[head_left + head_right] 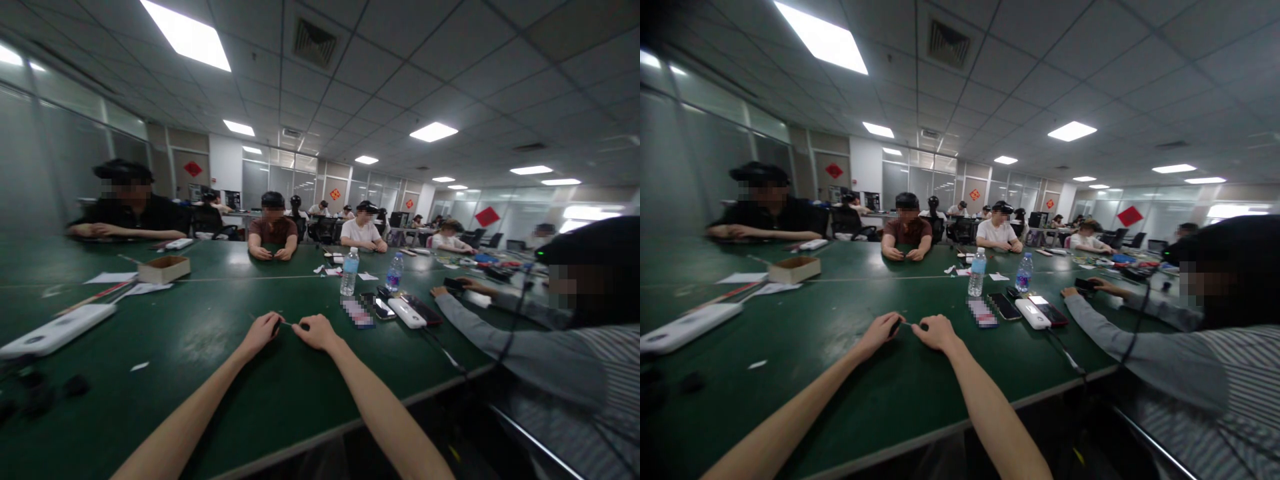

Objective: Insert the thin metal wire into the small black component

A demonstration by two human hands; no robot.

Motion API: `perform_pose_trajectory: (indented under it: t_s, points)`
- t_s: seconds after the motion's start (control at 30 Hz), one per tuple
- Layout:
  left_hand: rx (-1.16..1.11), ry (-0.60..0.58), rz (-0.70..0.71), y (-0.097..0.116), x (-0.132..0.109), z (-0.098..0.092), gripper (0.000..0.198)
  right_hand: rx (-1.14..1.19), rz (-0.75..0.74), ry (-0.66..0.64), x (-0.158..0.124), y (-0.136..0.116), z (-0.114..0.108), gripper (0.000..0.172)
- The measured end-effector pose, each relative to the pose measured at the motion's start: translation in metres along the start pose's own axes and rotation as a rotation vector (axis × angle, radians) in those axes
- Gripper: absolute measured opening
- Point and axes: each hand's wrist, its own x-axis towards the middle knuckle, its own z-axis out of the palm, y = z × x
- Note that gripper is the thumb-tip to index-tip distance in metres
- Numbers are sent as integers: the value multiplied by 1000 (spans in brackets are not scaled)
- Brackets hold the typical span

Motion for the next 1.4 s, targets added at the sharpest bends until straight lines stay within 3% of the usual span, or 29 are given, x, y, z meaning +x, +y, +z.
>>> perform_pose_trajectory:
  t_s: [0.27,1.4]
  points:
    - [55,-16,35,9,-4,-5,34,25,-14,7,0,1,1,52]
    - [-4,-16,2,-5,2,1,34,27,13,-28,-4,-5,-10,51]
